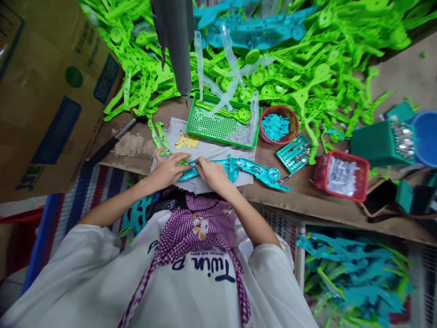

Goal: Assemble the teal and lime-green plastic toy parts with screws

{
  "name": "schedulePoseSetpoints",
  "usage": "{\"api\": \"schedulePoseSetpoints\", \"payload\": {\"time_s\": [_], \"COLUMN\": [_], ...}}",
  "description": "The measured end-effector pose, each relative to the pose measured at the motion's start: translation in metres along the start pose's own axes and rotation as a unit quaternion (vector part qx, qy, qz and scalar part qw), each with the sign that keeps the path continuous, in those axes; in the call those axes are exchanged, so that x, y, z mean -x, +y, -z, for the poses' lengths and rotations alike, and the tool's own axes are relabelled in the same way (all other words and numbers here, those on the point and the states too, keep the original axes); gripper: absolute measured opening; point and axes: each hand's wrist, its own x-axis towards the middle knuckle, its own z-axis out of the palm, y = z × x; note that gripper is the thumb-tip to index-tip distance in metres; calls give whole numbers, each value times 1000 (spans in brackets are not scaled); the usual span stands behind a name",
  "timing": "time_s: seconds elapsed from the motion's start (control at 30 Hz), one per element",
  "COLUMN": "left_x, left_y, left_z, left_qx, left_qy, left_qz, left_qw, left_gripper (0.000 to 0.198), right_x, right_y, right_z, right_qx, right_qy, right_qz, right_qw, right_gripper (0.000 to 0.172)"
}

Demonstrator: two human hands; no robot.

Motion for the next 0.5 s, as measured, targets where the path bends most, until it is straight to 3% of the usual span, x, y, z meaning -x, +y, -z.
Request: {"api": "schedulePoseSetpoints", "payload": {"time_s": [0.33,0.5], "left_x": [-2,-3], "left_y": [-5,-7], "left_z": [-1,-1], "left_qx": [2,-4], "left_qy": [1,2], "left_qz": [-12,-23], "left_qw": [1000,1000], "left_gripper": [32,28], "right_x": [-1,6], "right_y": [7,22], "right_z": [13,18], "right_qx": [20,13], "right_qy": [23,31], "right_qz": [-96,-118], "right_qw": [995,993], "right_gripper": [28,27]}}
